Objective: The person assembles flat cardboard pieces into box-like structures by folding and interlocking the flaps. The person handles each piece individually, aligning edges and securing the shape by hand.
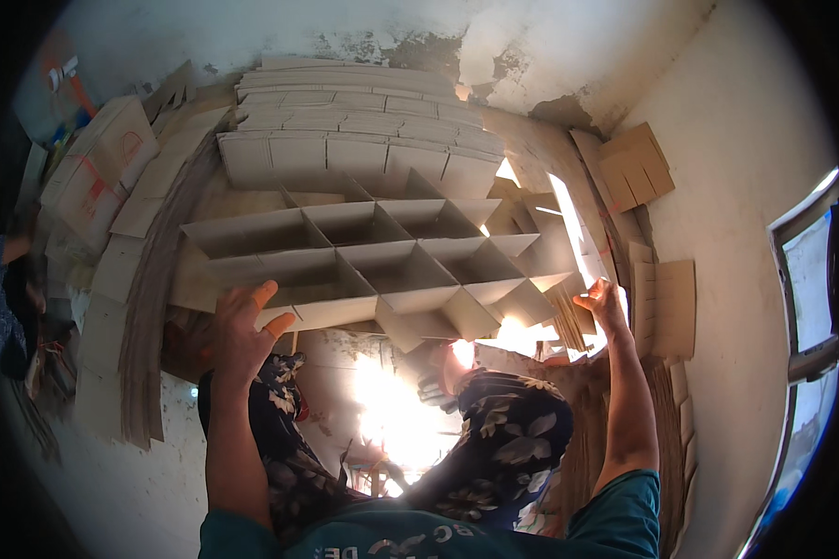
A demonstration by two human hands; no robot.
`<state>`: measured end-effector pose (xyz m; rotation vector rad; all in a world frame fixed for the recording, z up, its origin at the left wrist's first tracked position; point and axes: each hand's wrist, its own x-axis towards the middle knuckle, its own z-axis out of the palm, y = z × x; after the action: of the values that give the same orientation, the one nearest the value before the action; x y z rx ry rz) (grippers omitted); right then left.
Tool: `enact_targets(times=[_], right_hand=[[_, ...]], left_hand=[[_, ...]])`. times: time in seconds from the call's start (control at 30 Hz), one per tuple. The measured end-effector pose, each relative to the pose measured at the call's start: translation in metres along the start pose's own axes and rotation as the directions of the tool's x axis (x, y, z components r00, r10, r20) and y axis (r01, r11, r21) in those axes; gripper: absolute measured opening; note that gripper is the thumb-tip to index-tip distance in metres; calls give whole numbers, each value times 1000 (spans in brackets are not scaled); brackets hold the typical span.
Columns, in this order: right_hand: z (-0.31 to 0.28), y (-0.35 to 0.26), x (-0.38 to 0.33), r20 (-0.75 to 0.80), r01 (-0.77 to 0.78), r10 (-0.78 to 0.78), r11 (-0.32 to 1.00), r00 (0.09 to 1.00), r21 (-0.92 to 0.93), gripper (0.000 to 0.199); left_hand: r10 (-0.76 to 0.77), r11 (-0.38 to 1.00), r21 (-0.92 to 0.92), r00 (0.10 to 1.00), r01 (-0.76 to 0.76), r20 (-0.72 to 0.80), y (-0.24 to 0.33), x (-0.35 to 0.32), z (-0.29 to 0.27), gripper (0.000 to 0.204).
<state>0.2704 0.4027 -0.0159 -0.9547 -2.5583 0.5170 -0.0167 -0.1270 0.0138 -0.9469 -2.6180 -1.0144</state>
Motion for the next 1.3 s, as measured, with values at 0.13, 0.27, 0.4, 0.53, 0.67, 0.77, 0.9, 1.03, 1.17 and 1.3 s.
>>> enact_targets(times=[0.13, 0.27, 0.4, 0.53, 0.67, 0.77, 0.9, 1.03, 1.17, 1.3], right_hand=[[-33, -40, 9, -146, 79, -198, 813, 969, -577, 18], [-46, -179, 13, -326, 462, -563, 819, 759, -341, 57], [-43, -304, -17, -113, 570, -563, 772, 819, 282, 58], [-1, -347, -29, 82, 481, -645, 642, 759, 597, 52], [28, -389, -37, 201, 443, -642, 690, 740, 572, 55], [38, -410, -42, 243, 407, -630, 702, 738, 584, 58], [52, -423, -42, 261, 407, -628, 713, 734, 571, 60], [55, -432, -38, 236, 489, -663, 706, 711, 513, 56], [62, -423, -25, 249, 505, -689, 688, 681, 522, 37], [61, -435, -28, 246, 453, -650, 707, 719, 543, 27]], left_hand=[[-62, 997, 51, 998, 61, 7, 3, 0, -6, 49], [-111, 992, 68, 993, 107, 52, -10, -3, -3, 41], [-93, 994, -52, 994, 95, 50, -27, -3, 0, 25], [-70, 988, -136, 997, 67, -20, -32, -5, 12, 20], [-136, 960, -240, 990, 142, 40, -37, -7, 14, 16], [-154, 943, -283, 984, 174, 92, -36, -6, 14, 15], [-28, 975, -220, 999, 21, -26, -31, -3, 15, 18], [-41, 979, -199, 999, 36, -22, -30, -3, 11, 19], [-59, 970, -235, 998, 60, 11, -35, -2, 16, 15], [-79, 948, -304, 996, 89, 46, -35, 1, 12, 13]])
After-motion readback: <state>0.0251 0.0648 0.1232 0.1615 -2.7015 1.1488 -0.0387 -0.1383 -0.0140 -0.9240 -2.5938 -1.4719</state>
